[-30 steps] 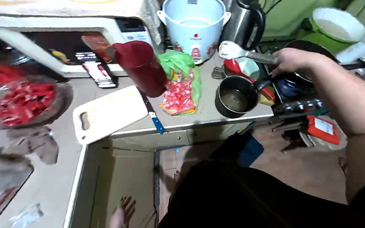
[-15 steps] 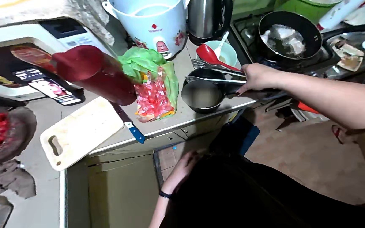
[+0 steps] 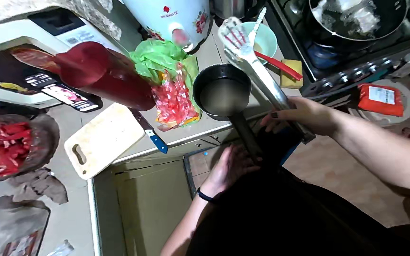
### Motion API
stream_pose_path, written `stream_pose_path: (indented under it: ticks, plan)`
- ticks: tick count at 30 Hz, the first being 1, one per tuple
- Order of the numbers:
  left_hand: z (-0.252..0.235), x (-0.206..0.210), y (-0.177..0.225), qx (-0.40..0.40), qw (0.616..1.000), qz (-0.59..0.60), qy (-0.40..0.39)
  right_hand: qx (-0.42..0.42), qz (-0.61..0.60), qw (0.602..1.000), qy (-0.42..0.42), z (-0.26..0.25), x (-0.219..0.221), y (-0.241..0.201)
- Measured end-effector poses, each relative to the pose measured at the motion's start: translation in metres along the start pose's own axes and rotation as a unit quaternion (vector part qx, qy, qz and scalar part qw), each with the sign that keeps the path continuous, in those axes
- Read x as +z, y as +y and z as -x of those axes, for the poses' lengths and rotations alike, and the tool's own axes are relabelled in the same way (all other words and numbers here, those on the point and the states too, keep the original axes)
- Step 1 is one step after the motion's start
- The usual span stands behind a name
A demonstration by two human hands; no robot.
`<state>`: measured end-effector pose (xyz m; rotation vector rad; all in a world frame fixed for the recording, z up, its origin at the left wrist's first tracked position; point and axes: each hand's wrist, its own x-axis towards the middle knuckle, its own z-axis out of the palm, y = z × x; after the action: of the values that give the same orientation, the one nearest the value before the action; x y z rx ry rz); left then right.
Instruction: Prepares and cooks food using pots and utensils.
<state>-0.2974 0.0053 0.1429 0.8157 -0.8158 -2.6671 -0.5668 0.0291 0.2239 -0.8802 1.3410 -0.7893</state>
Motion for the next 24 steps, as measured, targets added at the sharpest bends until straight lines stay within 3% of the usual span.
stream_pose_path:
  ticks: [4,9,14,19,24]
  plan:
    - [-0.013,0.011,0.016,0.018,0.996,0.086,0.011,-0.014,-0.038,0.997,0.068,0.016,-0.012,0.043]
    - [-0.037,0.028,0.031,0.034,0.989,0.135,0.058,-0.060,-0.102,0.989,0.083,0.031,-0.017,0.088]
    - [-0.033,0.039,0.030,0.057,0.980,0.004,0.193,-0.015,-0.134,0.985,0.110,0.042,-0.021,0.101]
    - [-0.018,0.004,0.007,0.046,0.964,-0.178,0.190,-0.009,-0.143,0.981,0.129,0.046,-0.030,0.110]
    - [-0.012,-0.013,-0.003,0.041,0.947,-0.245,0.204,0.010,-0.138,0.982,0.128,0.041,-0.028,0.110]
